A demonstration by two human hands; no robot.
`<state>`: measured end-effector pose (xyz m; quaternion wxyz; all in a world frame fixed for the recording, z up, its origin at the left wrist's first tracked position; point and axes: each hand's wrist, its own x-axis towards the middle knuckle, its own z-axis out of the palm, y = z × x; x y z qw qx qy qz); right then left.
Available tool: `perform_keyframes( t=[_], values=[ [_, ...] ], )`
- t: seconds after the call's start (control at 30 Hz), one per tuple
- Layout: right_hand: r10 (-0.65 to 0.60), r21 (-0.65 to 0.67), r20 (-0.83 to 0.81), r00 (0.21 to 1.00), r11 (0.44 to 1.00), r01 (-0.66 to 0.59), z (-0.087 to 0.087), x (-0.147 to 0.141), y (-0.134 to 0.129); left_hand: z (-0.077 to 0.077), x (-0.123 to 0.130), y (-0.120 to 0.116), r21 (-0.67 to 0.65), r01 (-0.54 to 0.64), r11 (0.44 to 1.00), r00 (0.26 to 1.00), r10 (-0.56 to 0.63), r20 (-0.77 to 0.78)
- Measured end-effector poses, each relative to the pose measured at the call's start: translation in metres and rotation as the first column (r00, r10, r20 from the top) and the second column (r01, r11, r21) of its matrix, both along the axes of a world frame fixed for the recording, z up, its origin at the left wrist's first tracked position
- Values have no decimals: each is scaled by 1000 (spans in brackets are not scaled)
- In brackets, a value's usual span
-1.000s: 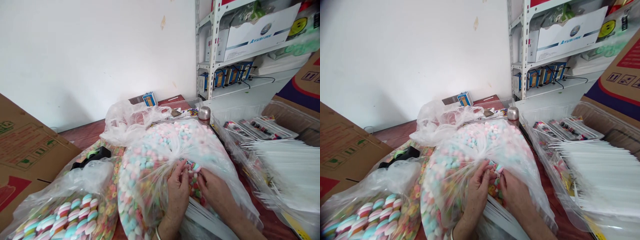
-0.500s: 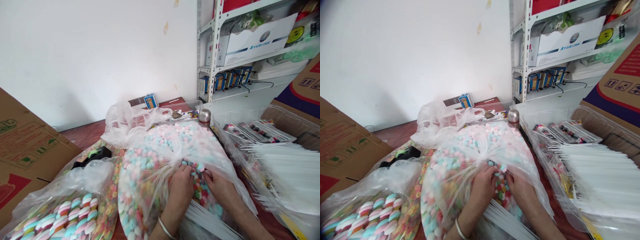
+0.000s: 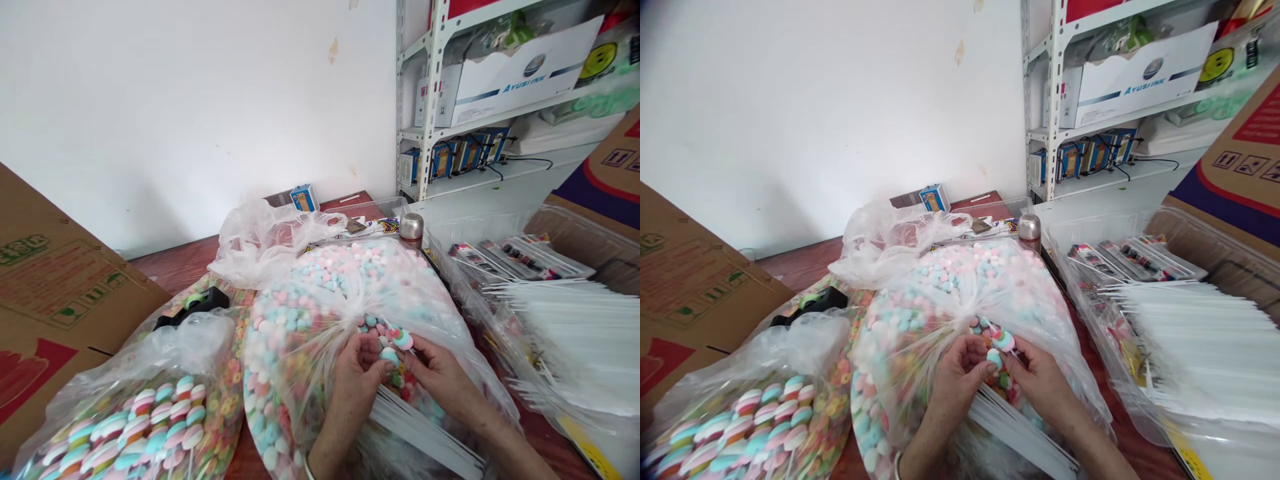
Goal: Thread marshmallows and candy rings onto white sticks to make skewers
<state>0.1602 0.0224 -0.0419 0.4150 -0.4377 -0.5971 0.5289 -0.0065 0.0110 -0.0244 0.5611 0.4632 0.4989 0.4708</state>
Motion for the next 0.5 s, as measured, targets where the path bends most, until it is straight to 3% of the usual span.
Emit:
perform_keyframes(
  t=[0.07,0.13,0.23,0.3,0.5],
  values=[
    [15,-4,-25,1000,1000,-15,4,-2,-1,1,0,-1,-27,77,997,992,-74,99],
    [20,58,60,998,998,-23,8,-2,-5,1,-1,-3,-54,97,994,981,-86,172],
    [-106,198,320,942,979,43,9,2,-19,2,-3,-4,-106,-31,994,969,56,242],
    [-154,217,465,872,975,56,4,7,-33,3,-5,-4,-129,-106,986,947,139,290],
    [35,85,626,779,990,-113,-9,10,-61,8,-4,-4,-162,-172,972,900,222,375]
  ],
)
